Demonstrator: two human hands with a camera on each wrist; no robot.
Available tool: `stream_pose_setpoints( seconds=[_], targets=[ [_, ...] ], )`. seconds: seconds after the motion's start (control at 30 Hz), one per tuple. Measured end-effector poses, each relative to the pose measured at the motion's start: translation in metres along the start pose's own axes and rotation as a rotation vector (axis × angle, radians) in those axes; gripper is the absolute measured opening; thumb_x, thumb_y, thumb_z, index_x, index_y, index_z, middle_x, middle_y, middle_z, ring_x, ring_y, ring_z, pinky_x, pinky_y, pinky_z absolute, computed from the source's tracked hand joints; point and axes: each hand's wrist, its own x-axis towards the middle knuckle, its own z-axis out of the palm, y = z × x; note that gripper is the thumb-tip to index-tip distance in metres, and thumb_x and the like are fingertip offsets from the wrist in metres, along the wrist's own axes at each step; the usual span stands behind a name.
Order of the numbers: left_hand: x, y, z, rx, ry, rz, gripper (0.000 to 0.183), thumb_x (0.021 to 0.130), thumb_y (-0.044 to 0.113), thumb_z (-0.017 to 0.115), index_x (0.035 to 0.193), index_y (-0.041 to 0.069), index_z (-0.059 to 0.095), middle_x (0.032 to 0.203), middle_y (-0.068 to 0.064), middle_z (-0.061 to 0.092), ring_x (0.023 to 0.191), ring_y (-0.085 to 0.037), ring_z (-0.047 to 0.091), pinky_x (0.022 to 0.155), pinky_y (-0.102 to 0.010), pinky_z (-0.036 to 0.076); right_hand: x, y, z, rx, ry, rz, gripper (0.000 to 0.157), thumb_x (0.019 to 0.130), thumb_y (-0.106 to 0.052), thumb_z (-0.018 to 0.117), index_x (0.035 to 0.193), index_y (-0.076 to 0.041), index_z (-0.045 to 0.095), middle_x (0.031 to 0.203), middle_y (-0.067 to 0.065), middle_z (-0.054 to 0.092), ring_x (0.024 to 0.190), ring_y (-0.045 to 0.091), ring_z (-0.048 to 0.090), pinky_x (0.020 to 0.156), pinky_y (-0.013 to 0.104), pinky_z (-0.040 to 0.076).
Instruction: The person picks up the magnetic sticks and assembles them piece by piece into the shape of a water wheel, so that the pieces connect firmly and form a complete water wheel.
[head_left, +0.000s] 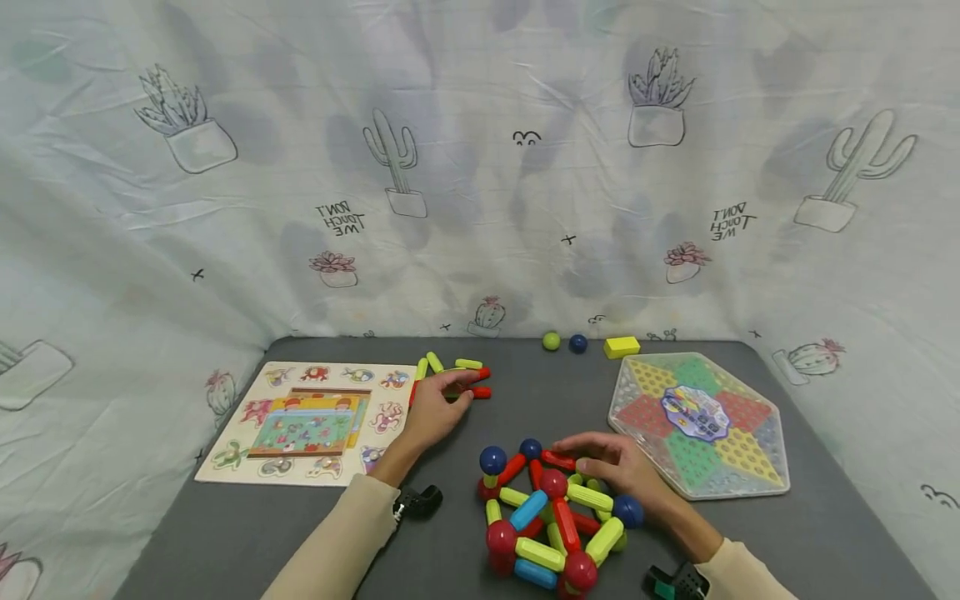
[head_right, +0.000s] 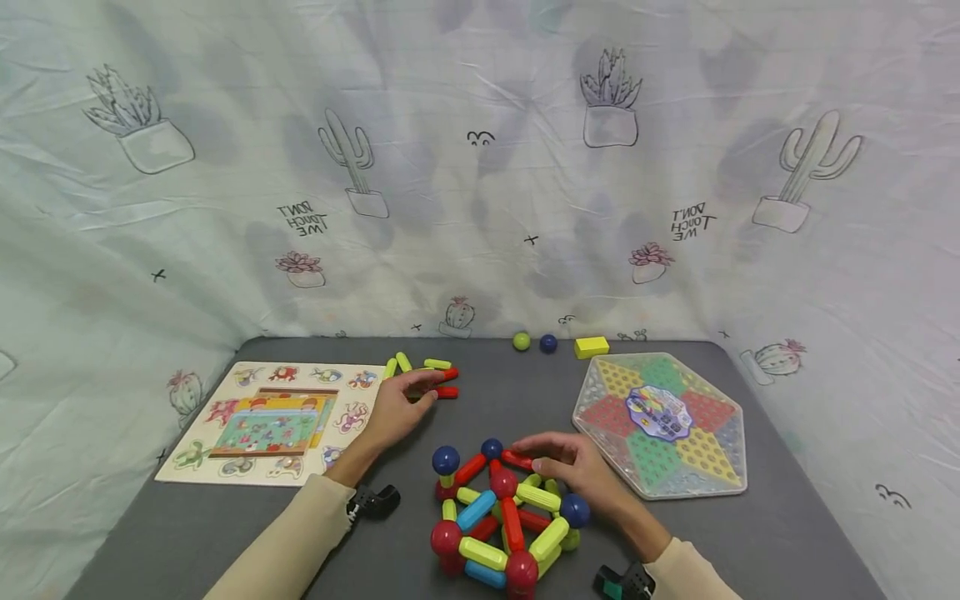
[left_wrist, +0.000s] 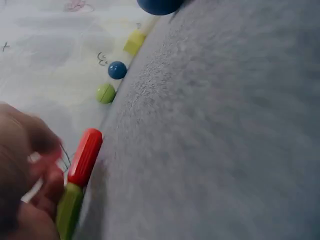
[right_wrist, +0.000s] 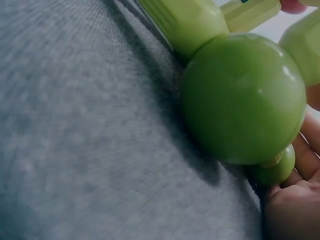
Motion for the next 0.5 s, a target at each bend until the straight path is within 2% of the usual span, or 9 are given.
stream_pose_setpoints(
  seconds=[0.1,0.17,0.23,0.3,0.37,0.5],
  targets=[
    [0.007,0.001,0.004,0.26,-0.059,0.05,0.037,0.094,-0.001,0.076,0.131,0.001,0.077,0.133,-0.016,0.077,0.121,-0.037,0.071,0.106,-0.052,0.056,0.002,0.002,0.002,-0.003,0.0,-0.02,0.034,0.109,0.002,0.054,0.14,0.007,0.067,0.142,0.024,0.071,0.133,0.015,0.069,0.108,0.028,0.057],
    [0.01,0.002,0.007,0.413,-0.088,0.114,0.031,0.092,-0.001,0.077,0.123,-0.002,0.079,0.124,-0.018,0.079,0.117,-0.038,0.07,0.107,-0.058,0.051,0.002,0.002,0.002,-0.004,0.0,-0.029,0.034,0.109,0.003,0.054,0.14,0.007,0.067,0.142,0.026,0.07,0.133,0.016,0.069,0.108,0.028,0.056],
    [0.011,0.005,0.01,0.502,-0.102,0.147,0.022,0.092,-0.002,0.078,0.114,-0.004,0.079,0.113,-0.019,0.08,0.11,-0.039,0.071,0.105,-0.058,0.049,0.002,0.001,0.003,-0.02,0.001,-0.038,0.034,0.109,0.003,0.054,0.14,0.007,0.067,0.141,0.026,0.07,0.133,0.015,0.069,0.108,0.027,0.056],
    [0.01,0.008,0.011,0.53,-0.095,0.137,0.014,0.095,-0.001,0.078,0.108,-0.003,0.079,0.106,-0.018,0.079,0.104,-0.038,0.071,0.103,-0.058,0.049,0.002,0.001,0.003,-0.034,0.007,-0.039,0.034,0.109,0.003,0.054,0.139,0.007,0.068,0.141,0.027,0.071,0.132,0.014,0.069,0.108,0.026,0.056],
    [0.008,0.011,0.012,0.505,-0.065,0.093,0.012,0.098,0.001,0.077,0.11,-0.001,0.078,0.106,-0.017,0.079,0.106,-0.038,0.07,0.102,-0.057,0.05,0.002,0.001,0.004,-0.06,0.012,-0.05,0.033,0.108,0.005,0.054,0.138,0.007,0.069,0.14,0.027,0.071,0.131,0.014,0.07,0.108,0.026,0.055],
    [-0.003,0.024,0.008,0.35,0.021,-0.013,0.022,0.103,0.009,0.076,0.124,0.003,0.077,0.117,-0.014,0.077,0.112,-0.035,0.07,0.102,-0.052,0.056,0.0,0.001,0.005,-0.087,0.027,-0.051,0.033,0.107,0.006,0.058,0.138,0.007,0.069,0.138,0.029,0.071,0.13,0.013,0.07,0.105,0.025,0.057]
  ],
)
